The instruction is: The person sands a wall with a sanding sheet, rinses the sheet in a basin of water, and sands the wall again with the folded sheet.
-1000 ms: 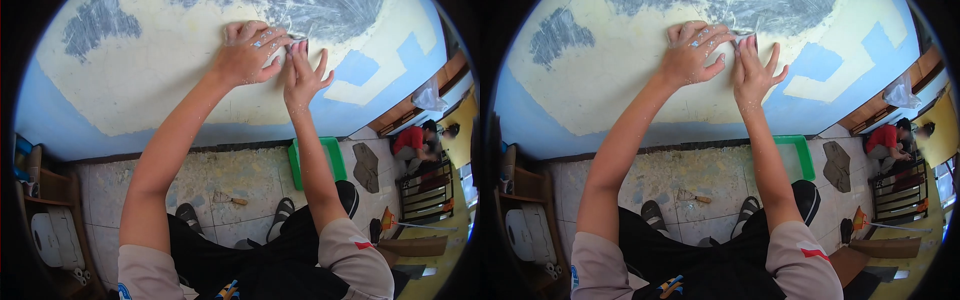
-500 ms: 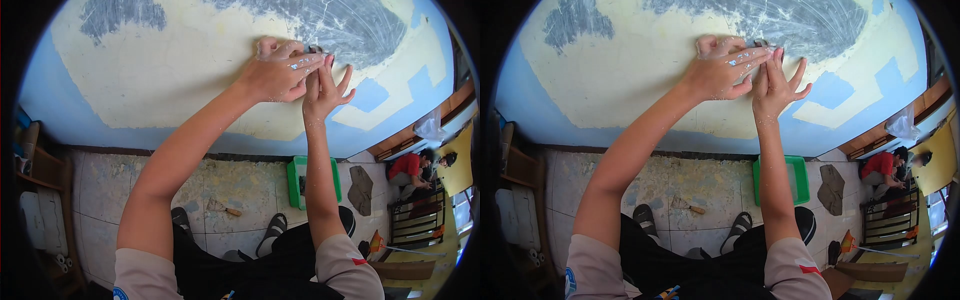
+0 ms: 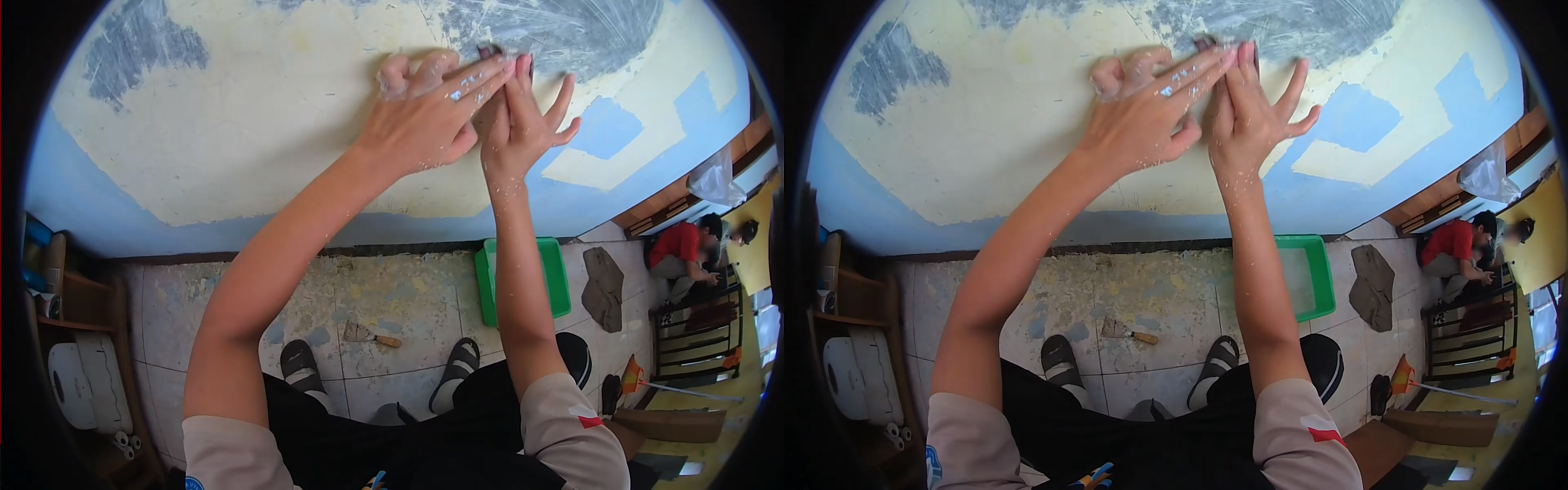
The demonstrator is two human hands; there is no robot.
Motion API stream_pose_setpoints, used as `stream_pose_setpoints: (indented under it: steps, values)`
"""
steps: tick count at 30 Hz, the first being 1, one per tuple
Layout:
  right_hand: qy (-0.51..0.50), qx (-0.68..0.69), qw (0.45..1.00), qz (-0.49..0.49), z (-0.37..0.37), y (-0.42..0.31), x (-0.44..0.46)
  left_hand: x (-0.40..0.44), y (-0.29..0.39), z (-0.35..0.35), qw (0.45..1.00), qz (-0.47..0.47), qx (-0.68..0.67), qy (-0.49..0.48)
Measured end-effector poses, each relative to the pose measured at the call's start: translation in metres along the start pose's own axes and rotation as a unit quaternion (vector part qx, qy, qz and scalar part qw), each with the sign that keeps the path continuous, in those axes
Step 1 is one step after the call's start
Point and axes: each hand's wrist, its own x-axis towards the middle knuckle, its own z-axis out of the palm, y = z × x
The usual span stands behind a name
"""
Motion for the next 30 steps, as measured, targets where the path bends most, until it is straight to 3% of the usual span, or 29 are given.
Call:
stream_pose_setpoints:
  steps: [4, 8, 16, 23, 28, 30]
  values:
    - [0.024, 0.046, 0.998, 0.02, 0.005, -0.008, 0.01, 0.018, 0.009, -0.016, 0.998, -0.044, -0.034, -0.01]
    - [-0.023, 0.019, 0.998, 0.057, 0.004, -0.004, -0.051, -0.032, 0.019, 0.001, 0.995, -0.02, -0.032, -0.091]
    - [0.046, 0.043, 0.998, 0.002, 0.008, -0.009, 0.016, 0.021, -0.005, -0.024, 0.998, -0.025, -0.016, -0.054]
    - [-0.036, 0.009, 0.999, 0.018, 0.0, 0.0, -0.038, -0.025, 0.017, -0.009, 0.994, -0.028, -0.016, -0.105]
    - [0.008, -0.022, 1.0, -0.021, 0.0, -0.01, 0.025, 0.027, -0.004, -0.023, 0.997, -0.037, -0.059, -0.046]
    - [0.023, 0.039, 0.999, 0.004, 0.001, -0.017, 0.029, 0.029, -0.002, -0.023, 0.993, -0.045, -0.104, -0.019]
